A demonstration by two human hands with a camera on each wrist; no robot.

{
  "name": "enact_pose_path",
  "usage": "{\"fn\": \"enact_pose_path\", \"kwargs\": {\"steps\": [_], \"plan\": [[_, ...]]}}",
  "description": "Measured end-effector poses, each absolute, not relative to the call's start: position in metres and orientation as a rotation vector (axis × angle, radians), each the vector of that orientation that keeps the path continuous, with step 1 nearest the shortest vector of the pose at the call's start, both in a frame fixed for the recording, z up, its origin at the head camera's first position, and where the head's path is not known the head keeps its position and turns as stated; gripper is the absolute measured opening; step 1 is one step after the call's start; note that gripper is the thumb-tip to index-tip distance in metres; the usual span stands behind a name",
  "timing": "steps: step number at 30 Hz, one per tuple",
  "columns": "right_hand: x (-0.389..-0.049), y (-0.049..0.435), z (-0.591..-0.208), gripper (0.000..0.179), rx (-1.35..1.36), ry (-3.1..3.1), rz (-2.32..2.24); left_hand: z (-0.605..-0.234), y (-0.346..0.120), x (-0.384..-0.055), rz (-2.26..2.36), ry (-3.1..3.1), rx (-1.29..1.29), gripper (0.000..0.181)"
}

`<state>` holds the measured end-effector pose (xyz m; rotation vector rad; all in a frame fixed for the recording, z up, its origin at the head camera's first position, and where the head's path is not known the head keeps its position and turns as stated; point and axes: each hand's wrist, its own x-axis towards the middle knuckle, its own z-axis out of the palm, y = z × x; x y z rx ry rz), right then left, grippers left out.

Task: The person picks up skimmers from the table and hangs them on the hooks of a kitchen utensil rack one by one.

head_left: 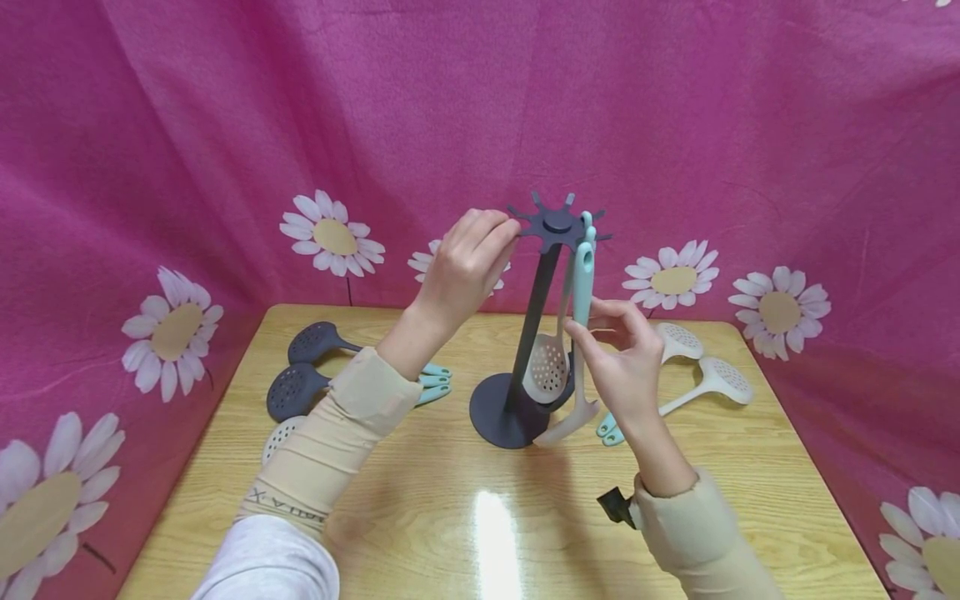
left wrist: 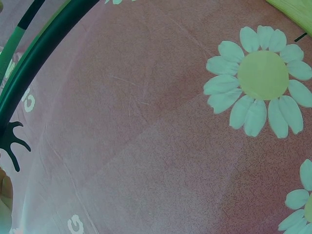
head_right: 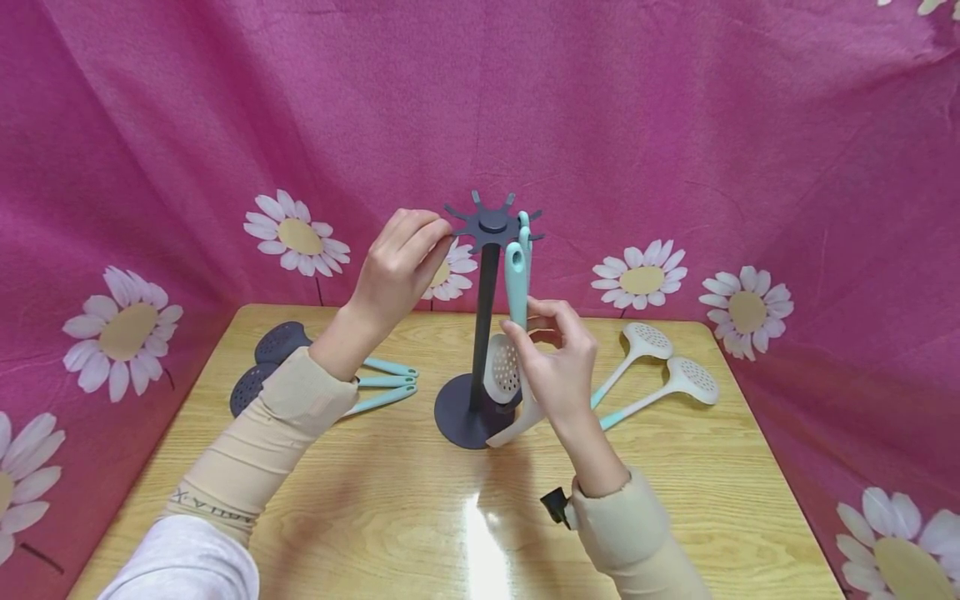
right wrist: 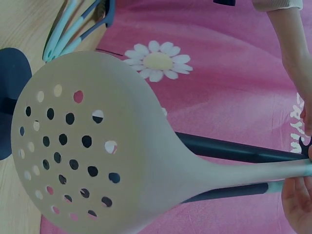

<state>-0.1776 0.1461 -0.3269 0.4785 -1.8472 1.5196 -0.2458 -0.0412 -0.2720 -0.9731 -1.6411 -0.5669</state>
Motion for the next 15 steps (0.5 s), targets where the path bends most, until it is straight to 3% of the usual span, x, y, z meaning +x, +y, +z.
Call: {"fn": "enact_pose_path", "kwargs": {"steps": [15], "plan": [[-0.189,0.135,-0.334,0.027,0.442,-1.854,1.521,-0.271,-0.042,-0.244,-0.556,-1.656,-0.974,0.007]]}}
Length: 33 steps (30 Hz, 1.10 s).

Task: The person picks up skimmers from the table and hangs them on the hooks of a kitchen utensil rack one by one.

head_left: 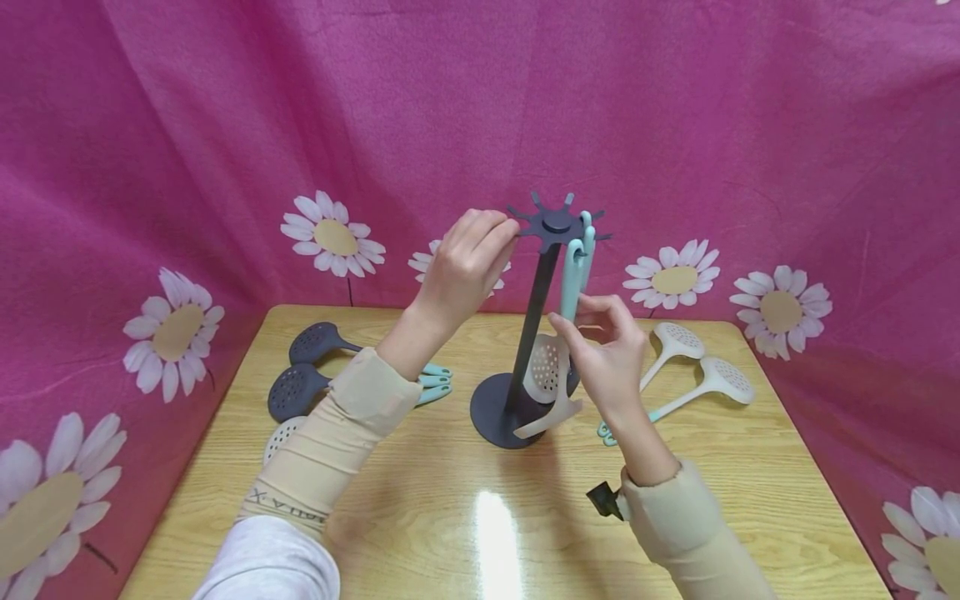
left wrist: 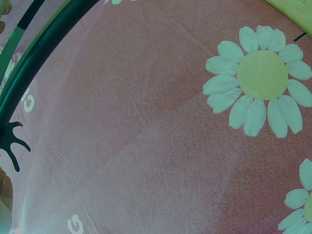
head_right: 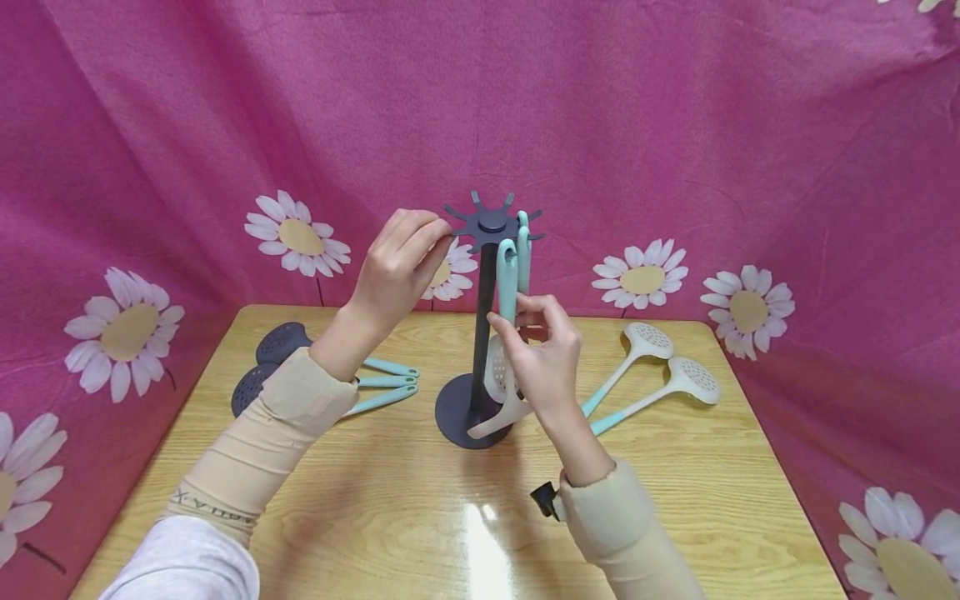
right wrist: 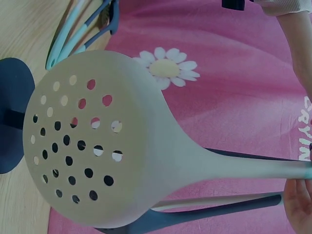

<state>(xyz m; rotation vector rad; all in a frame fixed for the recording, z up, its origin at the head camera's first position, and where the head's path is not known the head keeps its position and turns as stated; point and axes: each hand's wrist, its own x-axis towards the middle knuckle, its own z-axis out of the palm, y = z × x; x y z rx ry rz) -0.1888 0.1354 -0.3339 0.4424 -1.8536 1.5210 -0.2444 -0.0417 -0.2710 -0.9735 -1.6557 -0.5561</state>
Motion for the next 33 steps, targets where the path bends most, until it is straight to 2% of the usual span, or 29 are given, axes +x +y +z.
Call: {"fn": "enact_pose_path", "kwargs": {"steps": [21,33], "plan": [[-0.191,0.127,-0.337,0.030,0.375,-1.864,1.493,-0.272,-0.041,-0.245,-0.561,-1.646,-0.969,0.007],[-0.181,0.125,-0.327,0.030,0.420,-1.893,1.482,-0.272,-0.041,-0.245,-0.567,-1.643,-0.968,0.007]]}}
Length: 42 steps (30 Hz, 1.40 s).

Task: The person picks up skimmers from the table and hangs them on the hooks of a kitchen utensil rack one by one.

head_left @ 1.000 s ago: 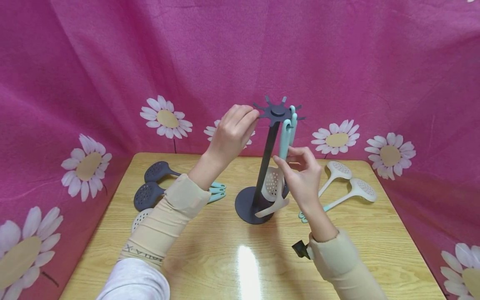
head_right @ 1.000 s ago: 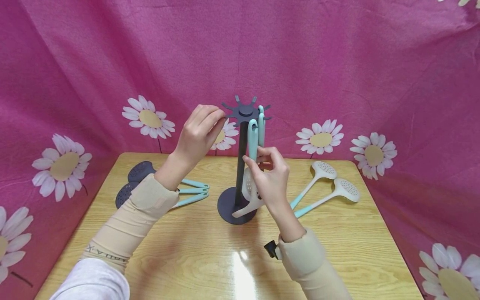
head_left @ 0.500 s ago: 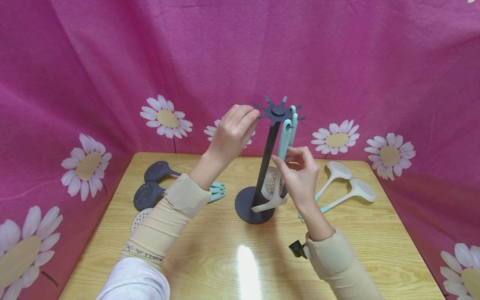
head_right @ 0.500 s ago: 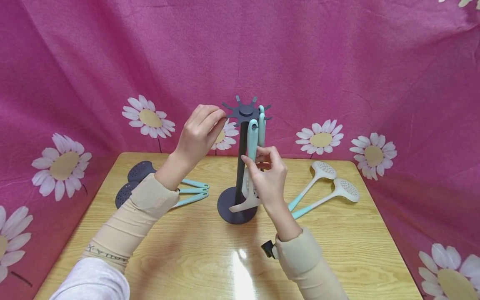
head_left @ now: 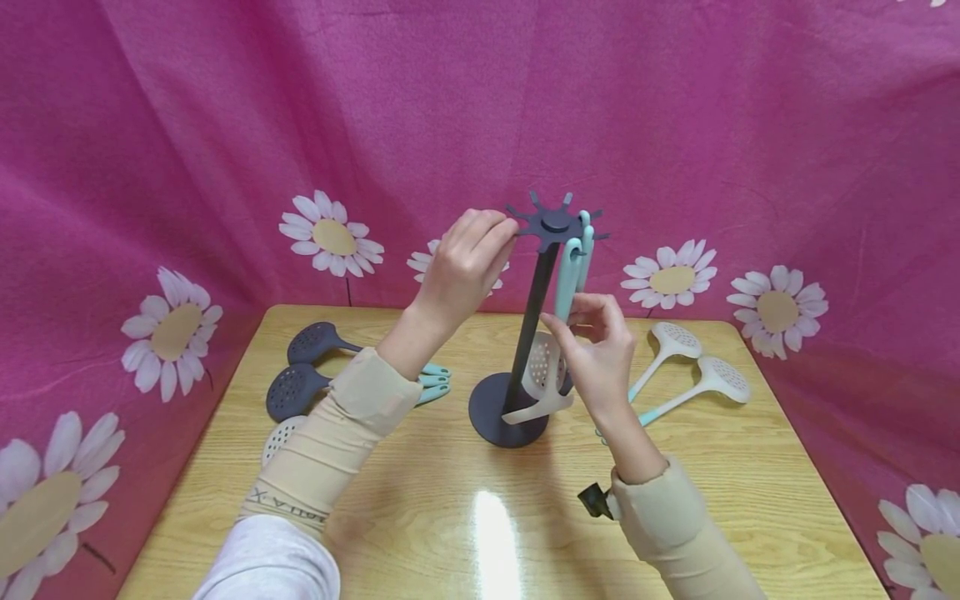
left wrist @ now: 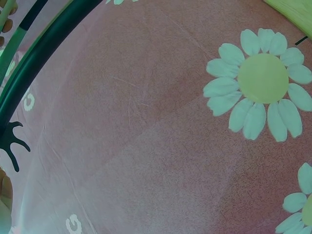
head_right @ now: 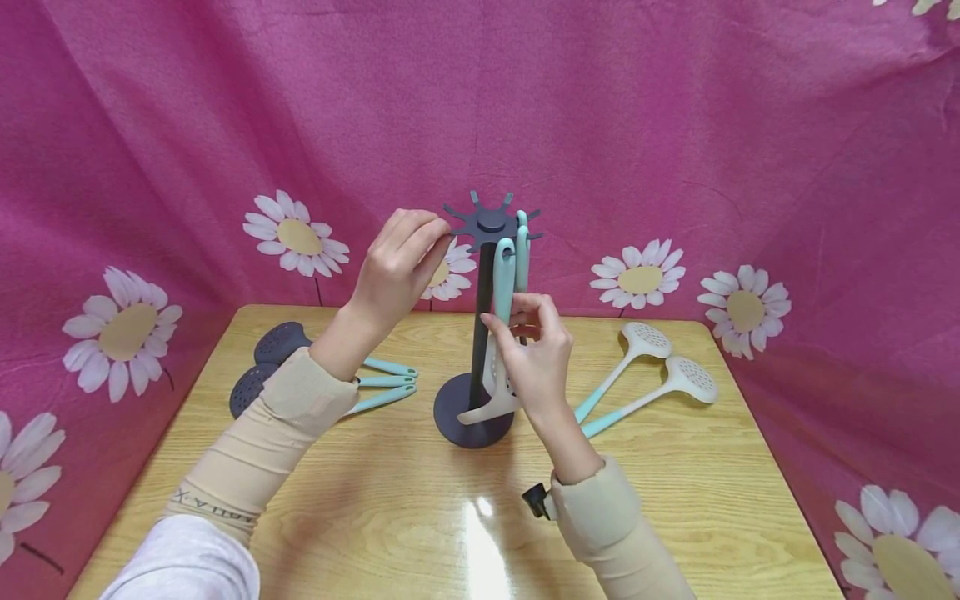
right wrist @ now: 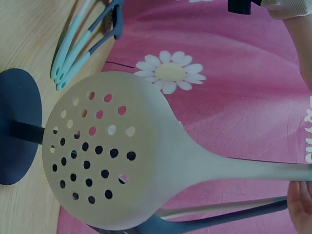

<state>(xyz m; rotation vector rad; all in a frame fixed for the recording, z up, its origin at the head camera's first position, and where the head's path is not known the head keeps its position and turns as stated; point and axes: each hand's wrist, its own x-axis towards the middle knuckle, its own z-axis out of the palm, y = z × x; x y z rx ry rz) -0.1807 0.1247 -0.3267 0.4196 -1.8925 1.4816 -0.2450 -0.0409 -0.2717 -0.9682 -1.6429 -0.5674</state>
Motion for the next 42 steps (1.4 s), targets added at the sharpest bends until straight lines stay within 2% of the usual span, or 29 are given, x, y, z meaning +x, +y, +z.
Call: {"fn": "enact_pose_path", "kwargs": {"steps": [8,14,21,30,37,39,42], "plan": [[-0.182,0.139,-0.346,0.032,0.469,-1.833,1.464,-0.280,-0.041,-0.245,-0.583,-1.652,-0.943,0.013],[-0.184,0.159,-0.369,0.026,0.375,-1.726,1.448,-0.305,-0.044,-0.245,-0.639,-1.675,-0.923,0.032],[-0.188,0.187,-0.410,0.029,0.086,-1.818,1.504,-0.368,-0.048,-0.253,-0.793,-1.869,-0.872,0.054],[-0.189,0.193,-0.470,0.058,-0.179,-2.436,1.530,-0.458,-0.051,-0.253,-0.935,-2.456,-0.686,0.055],[-0.188,0.176,-0.508,0.065,-0.029,-2.756,1.372,-0.497,-0.048,-0.247,-0.970,-2.800,-0.665,0.060],[-0.187,0.170,-0.516,0.062,0.062,-2.766,1.407,-0.506,-0.047,-0.245,-0.979,-2.873,-0.678,0.062],[-0.184,0.160,-0.521,0.066,0.226,-2.680,1.570,-0.518,-0.048,-0.244,-0.984,-2.969,-0.660,0.063]]}}
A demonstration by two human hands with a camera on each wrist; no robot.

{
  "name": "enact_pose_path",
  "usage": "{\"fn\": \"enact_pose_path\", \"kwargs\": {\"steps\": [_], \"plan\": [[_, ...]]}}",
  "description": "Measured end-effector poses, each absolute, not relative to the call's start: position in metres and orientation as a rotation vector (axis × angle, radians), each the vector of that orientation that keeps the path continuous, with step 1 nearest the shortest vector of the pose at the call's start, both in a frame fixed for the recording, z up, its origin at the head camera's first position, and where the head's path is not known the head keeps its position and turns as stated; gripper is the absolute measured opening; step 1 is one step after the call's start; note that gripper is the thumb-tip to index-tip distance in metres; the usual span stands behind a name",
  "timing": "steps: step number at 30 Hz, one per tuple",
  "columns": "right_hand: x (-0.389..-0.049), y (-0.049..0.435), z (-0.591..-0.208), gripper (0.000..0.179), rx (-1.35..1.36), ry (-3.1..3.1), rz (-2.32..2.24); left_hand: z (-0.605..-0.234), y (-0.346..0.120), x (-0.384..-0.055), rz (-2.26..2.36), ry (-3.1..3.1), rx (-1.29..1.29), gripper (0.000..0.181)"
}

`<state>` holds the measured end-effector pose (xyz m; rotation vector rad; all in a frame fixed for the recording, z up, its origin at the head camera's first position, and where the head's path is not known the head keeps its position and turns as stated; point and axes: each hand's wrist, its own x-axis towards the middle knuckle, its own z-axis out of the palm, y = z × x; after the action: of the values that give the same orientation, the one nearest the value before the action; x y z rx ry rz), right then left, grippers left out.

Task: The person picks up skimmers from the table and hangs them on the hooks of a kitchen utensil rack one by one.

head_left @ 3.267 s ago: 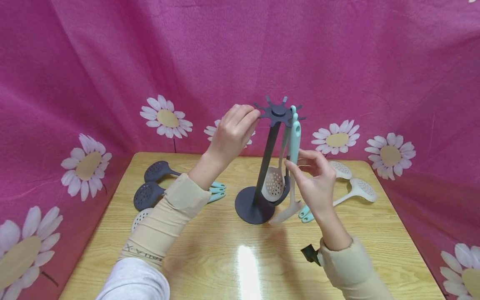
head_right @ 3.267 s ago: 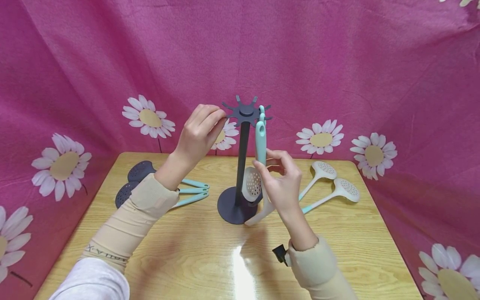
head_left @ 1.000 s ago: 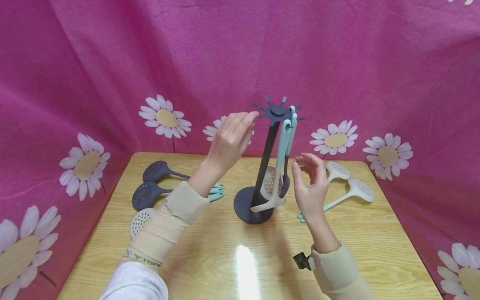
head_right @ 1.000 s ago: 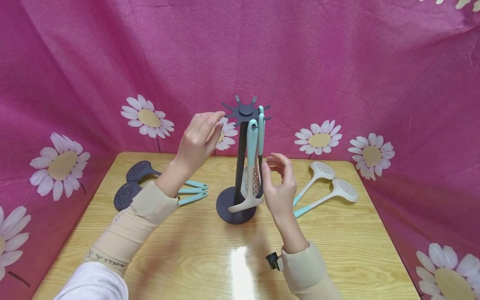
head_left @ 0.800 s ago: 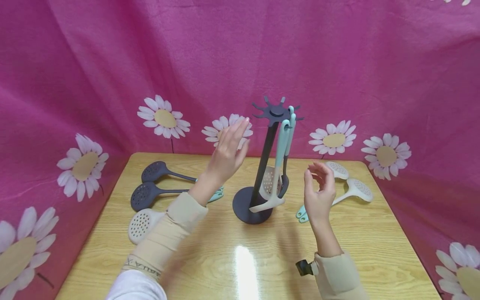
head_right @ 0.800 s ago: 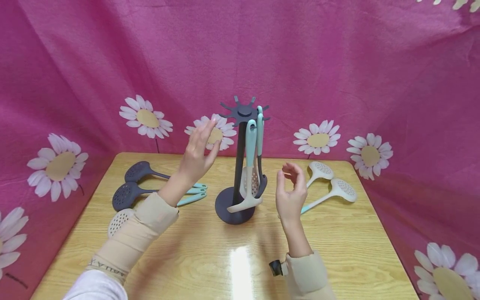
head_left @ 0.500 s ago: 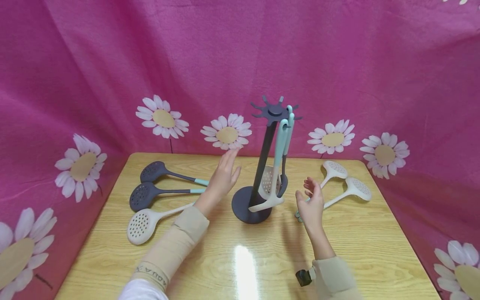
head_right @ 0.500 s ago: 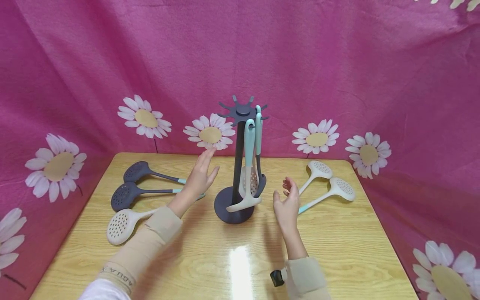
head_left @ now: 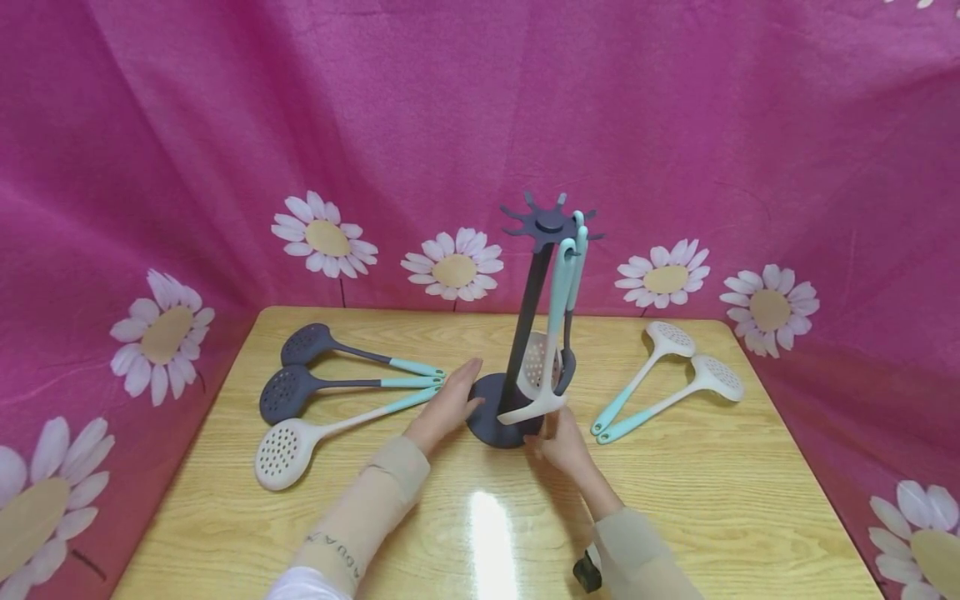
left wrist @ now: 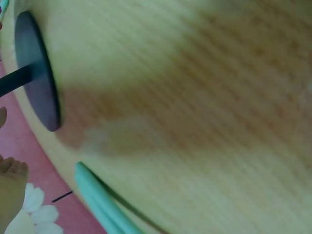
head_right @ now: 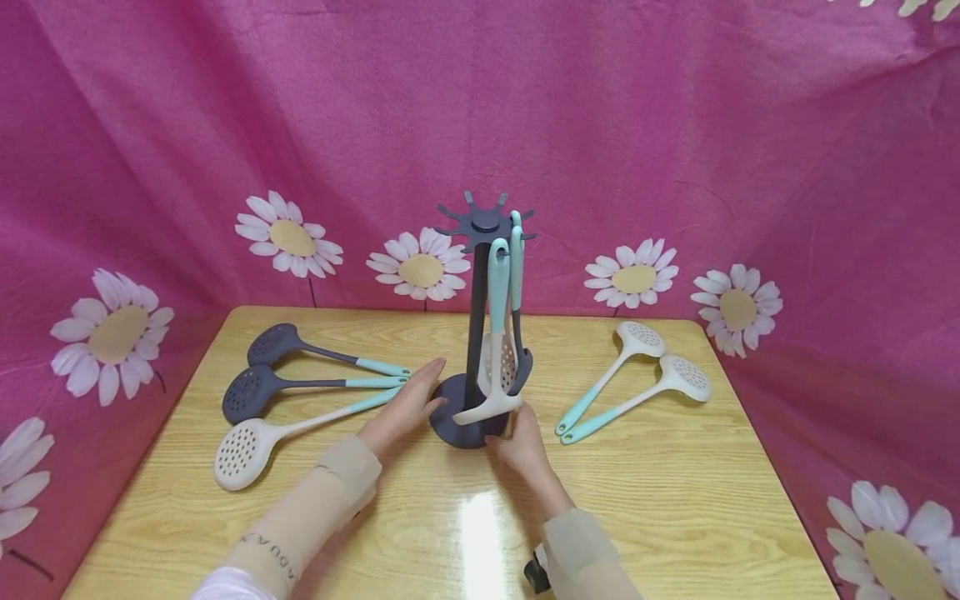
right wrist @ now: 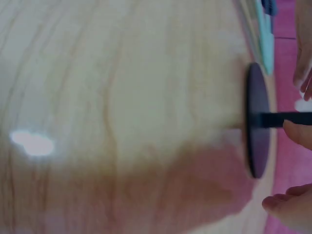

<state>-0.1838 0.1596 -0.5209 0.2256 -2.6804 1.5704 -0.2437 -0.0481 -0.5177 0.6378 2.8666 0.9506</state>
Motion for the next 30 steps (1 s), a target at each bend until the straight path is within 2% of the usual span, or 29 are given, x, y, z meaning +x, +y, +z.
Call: {"fn": "enact_pose_path", "kwargs": {"steps": [4,12,30], "plan": [[-0.184,0.151,-0.538,0.081,0.352,-2.607,1.625,-0.529,-0.049,-0.243,0.908,2.820,0.557,0.065],[-0.188,0.139,-0.568,0.101,0.338,-2.751,1.213,-0.542,-0.051,-0.240,0.878,2.751,0.494,0.070],[-0.190,0.132,-0.569,0.090,0.235,-2.850,0.996,-0.539,-0.035,-0.235,0.797,2.763,0.386,0.066]]}}
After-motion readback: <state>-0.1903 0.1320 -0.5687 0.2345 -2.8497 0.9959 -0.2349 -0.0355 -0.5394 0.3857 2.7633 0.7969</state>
